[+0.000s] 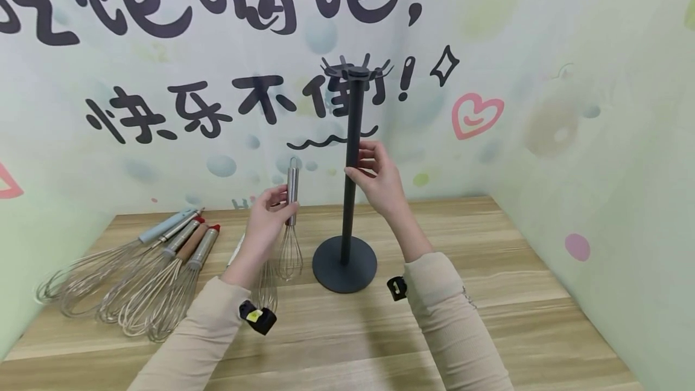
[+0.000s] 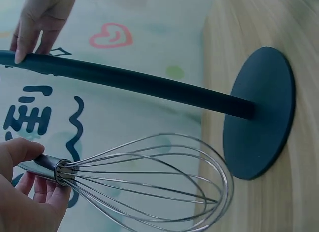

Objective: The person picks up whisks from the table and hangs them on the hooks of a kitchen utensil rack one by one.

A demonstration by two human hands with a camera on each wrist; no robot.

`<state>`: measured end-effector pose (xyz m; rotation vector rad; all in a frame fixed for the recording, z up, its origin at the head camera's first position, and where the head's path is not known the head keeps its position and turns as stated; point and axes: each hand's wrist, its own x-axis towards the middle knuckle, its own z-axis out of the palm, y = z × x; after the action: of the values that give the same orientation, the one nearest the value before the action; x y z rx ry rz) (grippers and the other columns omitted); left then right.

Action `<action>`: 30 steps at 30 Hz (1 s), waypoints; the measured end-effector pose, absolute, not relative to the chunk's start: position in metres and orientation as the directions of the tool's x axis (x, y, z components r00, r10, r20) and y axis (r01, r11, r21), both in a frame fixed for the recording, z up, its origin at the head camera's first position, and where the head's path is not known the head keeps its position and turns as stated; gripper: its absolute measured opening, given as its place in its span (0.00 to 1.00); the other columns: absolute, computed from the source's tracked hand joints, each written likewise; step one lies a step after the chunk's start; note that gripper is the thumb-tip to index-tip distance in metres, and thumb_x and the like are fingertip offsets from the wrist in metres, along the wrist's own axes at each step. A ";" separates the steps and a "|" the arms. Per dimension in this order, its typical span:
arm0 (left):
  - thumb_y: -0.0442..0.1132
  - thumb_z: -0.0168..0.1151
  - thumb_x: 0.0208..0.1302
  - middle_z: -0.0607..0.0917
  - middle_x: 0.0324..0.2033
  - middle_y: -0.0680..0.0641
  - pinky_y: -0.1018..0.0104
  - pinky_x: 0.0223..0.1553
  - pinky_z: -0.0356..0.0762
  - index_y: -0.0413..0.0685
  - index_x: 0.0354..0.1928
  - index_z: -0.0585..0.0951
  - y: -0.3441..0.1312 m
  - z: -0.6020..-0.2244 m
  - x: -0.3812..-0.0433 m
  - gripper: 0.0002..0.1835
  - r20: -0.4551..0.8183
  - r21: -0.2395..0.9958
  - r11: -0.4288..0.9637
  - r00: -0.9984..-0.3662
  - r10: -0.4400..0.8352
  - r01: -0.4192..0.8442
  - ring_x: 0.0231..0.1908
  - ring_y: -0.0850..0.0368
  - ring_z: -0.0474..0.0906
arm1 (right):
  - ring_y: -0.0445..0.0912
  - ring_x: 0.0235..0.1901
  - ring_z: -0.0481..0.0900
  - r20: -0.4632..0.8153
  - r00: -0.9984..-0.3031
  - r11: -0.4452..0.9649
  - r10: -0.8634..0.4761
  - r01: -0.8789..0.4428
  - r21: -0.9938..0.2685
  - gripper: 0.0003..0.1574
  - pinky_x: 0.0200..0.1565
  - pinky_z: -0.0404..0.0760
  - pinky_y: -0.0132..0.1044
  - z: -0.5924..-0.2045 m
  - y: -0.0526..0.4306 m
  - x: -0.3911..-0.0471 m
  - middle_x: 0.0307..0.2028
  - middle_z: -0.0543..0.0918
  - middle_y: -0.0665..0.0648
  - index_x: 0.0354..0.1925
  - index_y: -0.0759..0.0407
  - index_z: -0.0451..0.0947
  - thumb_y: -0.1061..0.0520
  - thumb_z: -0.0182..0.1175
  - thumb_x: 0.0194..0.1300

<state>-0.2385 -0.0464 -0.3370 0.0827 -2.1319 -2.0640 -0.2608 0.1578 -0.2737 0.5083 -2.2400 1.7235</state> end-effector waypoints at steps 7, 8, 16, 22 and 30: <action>0.32 0.61 0.61 0.77 0.51 0.40 0.68 0.44 0.78 0.43 0.59 0.73 -0.047 -0.319 -0.233 0.23 0.129 0.991 0.056 -0.981 -0.143 0.122 0.51 0.46 0.78 | 0.49 0.49 0.76 0.417 -0.902 0.237 -0.111 -0.432 -0.870 0.29 0.45 0.78 0.22 -0.274 0.158 -0.260 0.52 0.75 0.64 0.59 0.66 0.62 0.70 0.59 0.61; 0.31 0.61 0.61 0.77 0.51 0.40 0.68 0.44 0.78 0.42 0.59 0.73 -0.047 -0.317 -0.233 0.23 0.135 0.990 0.049 -0.981 -0.140 0.130 0.51 0.46 0.78 | 0.49 0.49 0.76 0.416 -0.902 0.238 -0.111 -0.431 -0.871 0.30 0.45 0.78 0.22 -0.274 0.159 -0.260 0.53 0.75 0.65 0.60 0.66 0.62 0.70 0.59 0.61; 0.33 0.62 0.62 0.77 0.51 0.42 0.65 0.47 0.79 0.43 0.59 0.73 -0.047 -0.298 -0.231 0.22 0.172 0.985 0.043 -0.978 -0.118 0.168 0.52 0.48 0.79 | 0.52 0.49 0.76 0.413 -0.903 0.249 -0.114 -0.429 -0.868 0.30 0.44 0.79 0.22 -0.274 0.159 -0.259 0.52 0.75 0.65 0.60 0.65 0.62 0.70 0.60 0.61; 0.33 0.62 0.62 0.77 0.50 0.42 0.64 0.49 0.79 0.42 0.58 0.73 -0.048 -0.282 -0.230 0.22 0.210 0.978 0.042 -0.971 -0.111 0.206 0.51 0.48 0.79 | 0.53 0.50 0.77 0.411 -0.904 0.253 -0.115 -0.427 -0.868 0.31 0.43 0.79 0.22 -0.273 0.159 -0.259 0.52 0.75 0.65 0.61 0.65 0.62 0.69 0.60 0.61; 0.35 0.63 0.61 0.78 0.50 0.42 0.61 0.52 0.79 0.43 0.57 0.73 -0.049 -0.262 -0.226 0.21 0.246 0.969 0.048 -0.964 -0.102 0.243 0.50 0.50 0.79 | 0.54 0.49 0.77 0.411 -0.904 0.247 -0.117 -0.427 -0.870 0.31 0.43 0.79 0.22 -0.273 0.159 -0.259 0.51 0.75 0.65 0.60 0.65 0.62 0.70 0.60 0.60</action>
<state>-0.2256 -0.0493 -0.2616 -0.1436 -2.0773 -2.0050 -0.2594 0.1586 -0.2729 0.5067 -2.2600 1.7067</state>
